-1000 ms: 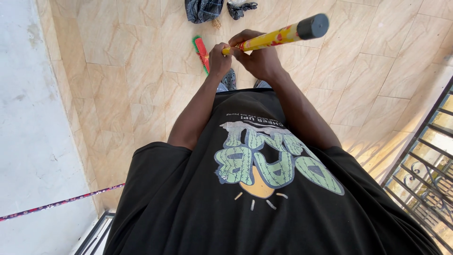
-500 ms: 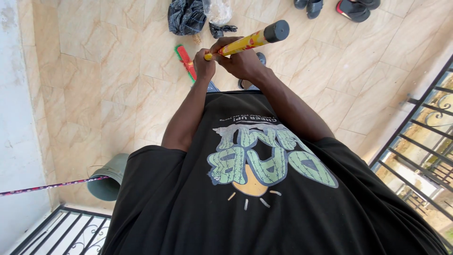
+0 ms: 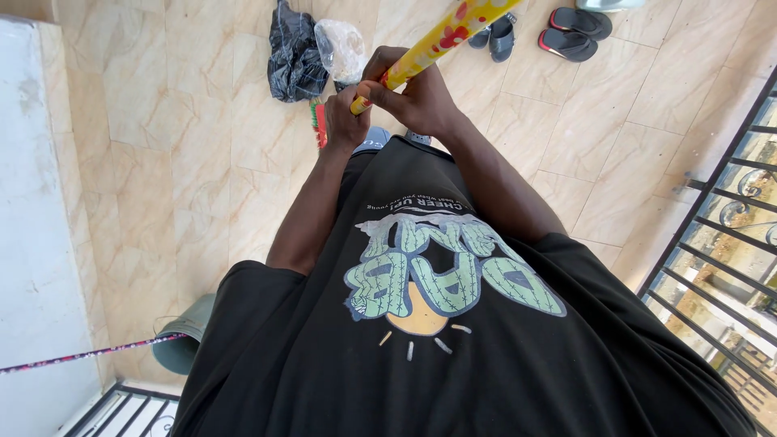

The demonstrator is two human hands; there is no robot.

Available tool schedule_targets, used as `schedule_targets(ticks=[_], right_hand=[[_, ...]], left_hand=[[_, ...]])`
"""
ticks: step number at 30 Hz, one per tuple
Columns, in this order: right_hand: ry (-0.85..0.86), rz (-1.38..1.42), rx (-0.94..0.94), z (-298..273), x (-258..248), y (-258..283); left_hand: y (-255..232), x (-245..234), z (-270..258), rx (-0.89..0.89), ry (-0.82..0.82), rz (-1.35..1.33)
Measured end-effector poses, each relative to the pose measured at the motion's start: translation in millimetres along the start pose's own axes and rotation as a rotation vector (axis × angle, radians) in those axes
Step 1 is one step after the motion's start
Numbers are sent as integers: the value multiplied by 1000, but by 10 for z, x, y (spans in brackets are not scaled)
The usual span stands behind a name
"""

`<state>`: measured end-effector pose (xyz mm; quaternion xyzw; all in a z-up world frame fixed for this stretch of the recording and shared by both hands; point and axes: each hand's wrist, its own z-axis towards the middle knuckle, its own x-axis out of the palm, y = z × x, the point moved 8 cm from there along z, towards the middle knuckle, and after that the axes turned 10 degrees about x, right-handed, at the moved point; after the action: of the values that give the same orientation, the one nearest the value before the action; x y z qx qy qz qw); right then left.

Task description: Sweeping the tiled floor of a balcony using a broom and preparing cleaning supplies.

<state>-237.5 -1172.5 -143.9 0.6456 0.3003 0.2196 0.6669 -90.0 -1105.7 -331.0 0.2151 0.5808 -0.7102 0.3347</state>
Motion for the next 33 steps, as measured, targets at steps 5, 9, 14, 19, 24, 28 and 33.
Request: schedule_targets(ticks=[5,9,14,19,24,28,33], right_hand=[[-68,228,-175,58,-487,275],[-81,493,-199,233,-896,310],[-229,573,-265,534,-1463,217],[-322,572,-279,1128,-1899,19],[-305,477,-166,2017,-2275,115],[-294,284,-125,2601,-2438,149],[-389,205,-231,3250,-2842,251]], left_hand=[[-770,-101,714,178,48,-222],[-870,113,1195,207,81,-291],[-896,266,1899,214,79,-299],[-621,510,2766,213,111,-281],[-81,823,3694,237,159,-255],[-114,746,4441,222,211,-228],[-16,764,5232,267,169,-197]])
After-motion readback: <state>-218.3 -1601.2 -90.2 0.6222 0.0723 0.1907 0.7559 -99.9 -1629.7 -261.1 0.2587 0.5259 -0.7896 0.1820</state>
